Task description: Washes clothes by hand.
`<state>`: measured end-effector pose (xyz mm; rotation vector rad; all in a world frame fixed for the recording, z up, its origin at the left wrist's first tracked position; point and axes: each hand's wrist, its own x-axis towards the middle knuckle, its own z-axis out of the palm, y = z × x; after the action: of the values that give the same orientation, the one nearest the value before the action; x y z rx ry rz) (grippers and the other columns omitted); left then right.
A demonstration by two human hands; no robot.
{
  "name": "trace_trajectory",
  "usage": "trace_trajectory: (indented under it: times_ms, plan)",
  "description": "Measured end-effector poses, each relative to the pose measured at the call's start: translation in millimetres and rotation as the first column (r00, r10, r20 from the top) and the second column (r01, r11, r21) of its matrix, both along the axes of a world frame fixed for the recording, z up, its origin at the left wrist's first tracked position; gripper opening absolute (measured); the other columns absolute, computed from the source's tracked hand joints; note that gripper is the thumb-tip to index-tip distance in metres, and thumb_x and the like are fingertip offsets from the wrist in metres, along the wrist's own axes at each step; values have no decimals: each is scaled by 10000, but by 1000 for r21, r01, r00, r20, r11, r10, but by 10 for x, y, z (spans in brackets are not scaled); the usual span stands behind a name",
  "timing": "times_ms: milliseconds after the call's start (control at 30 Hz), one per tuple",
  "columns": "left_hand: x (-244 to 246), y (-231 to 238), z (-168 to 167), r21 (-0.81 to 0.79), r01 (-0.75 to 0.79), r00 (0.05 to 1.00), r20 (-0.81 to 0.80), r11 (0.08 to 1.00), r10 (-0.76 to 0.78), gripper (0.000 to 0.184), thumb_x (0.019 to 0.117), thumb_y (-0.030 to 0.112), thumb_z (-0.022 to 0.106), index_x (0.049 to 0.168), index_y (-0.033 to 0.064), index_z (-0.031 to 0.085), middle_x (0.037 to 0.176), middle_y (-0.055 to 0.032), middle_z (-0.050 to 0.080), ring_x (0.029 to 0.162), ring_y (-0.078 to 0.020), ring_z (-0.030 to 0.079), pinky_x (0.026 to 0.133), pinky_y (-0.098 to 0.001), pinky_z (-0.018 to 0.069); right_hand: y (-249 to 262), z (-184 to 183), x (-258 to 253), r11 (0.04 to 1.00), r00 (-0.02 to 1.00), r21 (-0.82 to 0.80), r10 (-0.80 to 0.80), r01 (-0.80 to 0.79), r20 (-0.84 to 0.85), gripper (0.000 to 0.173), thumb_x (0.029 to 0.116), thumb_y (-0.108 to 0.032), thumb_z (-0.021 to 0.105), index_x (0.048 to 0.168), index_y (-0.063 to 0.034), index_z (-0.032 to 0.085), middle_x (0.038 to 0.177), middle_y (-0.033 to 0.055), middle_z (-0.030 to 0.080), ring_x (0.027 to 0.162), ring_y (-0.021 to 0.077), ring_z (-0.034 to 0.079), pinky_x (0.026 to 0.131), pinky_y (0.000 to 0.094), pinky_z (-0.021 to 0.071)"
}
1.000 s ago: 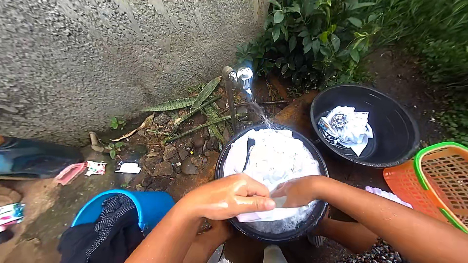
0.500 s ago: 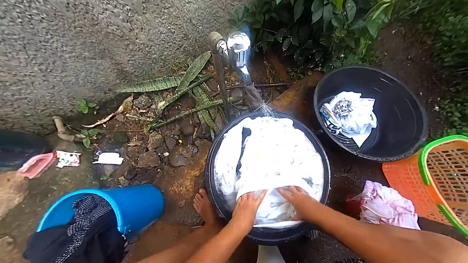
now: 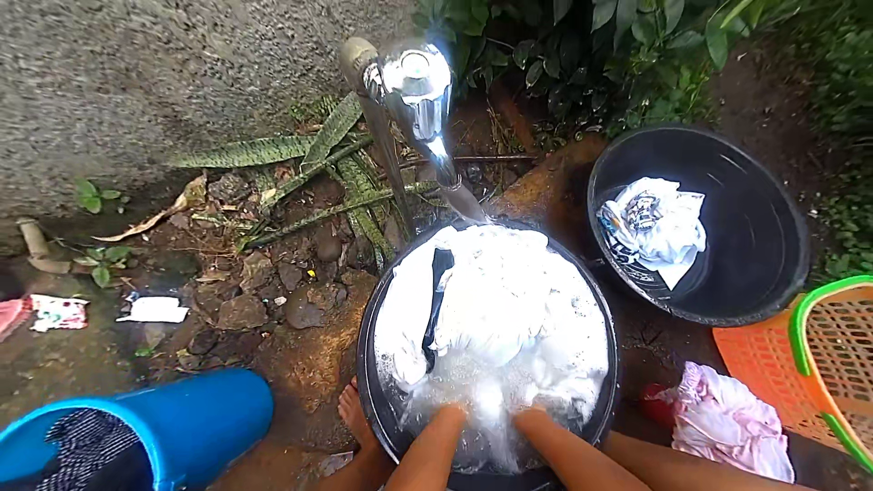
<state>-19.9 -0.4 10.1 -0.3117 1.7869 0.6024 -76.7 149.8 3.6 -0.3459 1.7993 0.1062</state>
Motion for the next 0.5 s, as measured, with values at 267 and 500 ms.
trace_trajectory:
  times_ms: [267,500]
  plan:
    - [-266,-230,985,-243,93,974,-178,966,-138,490,968,220,679,1326,-99,579,1402,-302,553,1332,-472,514,1074,-632,428,-59,1050,-399,932,905,-19,347,-362,-244,458,953,-201,684,1309,76,604,1372,313,571,1294,491,538,1018,688,436]
    - [-186,-644,2673,-374,-10,810,-547,928,-212,412,1007,222,632,1310,-54,588,1163,-286,663,1120,-465,644,929,-645,503,-44,2734,-620,852,772,-119,392,-510,-500,534,961,-250,711,1417,-6,578,1418,264,562,1316,463,533,1051,665,429]
